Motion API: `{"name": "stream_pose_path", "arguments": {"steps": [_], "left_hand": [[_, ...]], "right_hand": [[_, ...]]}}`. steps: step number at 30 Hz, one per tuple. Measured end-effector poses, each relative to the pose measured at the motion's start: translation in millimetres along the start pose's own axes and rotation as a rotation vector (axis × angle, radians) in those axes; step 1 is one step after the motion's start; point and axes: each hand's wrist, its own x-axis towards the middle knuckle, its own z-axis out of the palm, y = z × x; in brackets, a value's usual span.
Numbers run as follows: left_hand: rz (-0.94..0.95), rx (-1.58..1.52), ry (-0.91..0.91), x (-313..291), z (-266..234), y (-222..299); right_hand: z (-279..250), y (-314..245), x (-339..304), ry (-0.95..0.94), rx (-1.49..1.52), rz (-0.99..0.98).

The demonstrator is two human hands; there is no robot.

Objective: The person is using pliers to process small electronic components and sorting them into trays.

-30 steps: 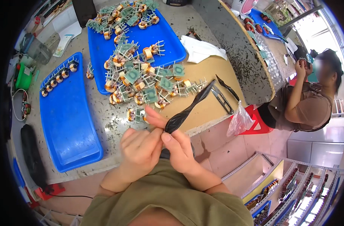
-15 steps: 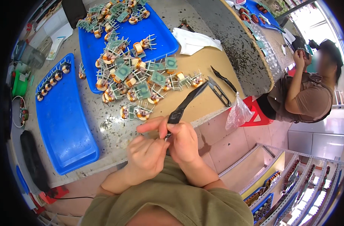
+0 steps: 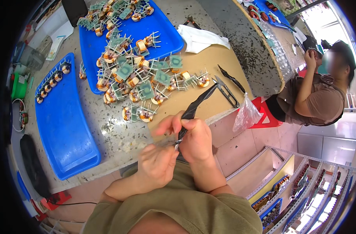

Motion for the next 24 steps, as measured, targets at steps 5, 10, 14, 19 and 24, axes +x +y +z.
{"name": "stream_pose_path", "arguments": {"steps": [5, 10, 14, 19, 24], "left_hand": [[-0.065, -0.05, -0.042, -3.0, -3.0, 5.6], [-0.116, 0.165, -0.013, 5.8, -55.6, -20.3], [-0.334, 0.324, 0.0, 16.4, -73.3, -38.1], [-0.379, 0.388, -0.06, 11.2, -61.1, -49.3], [-0.403, 0.282, 0.027, 4.4, -65.4, -48.6]], "right_hand": [[-0.5, -7.7, -0.9, -0.205, 0.313, 0.1], [-8.2, -18.7, 11.8, -0.068, 0.137, -0.064], [-6.2, -8.1, 10.7, -0.095, 0.089, -0.02], [2.8, 8.3, 6.5, 0.004, -0.399, -0.228], [-3.8, 8.6, 10.5, -0.048, -0.474, -0.373]]}}
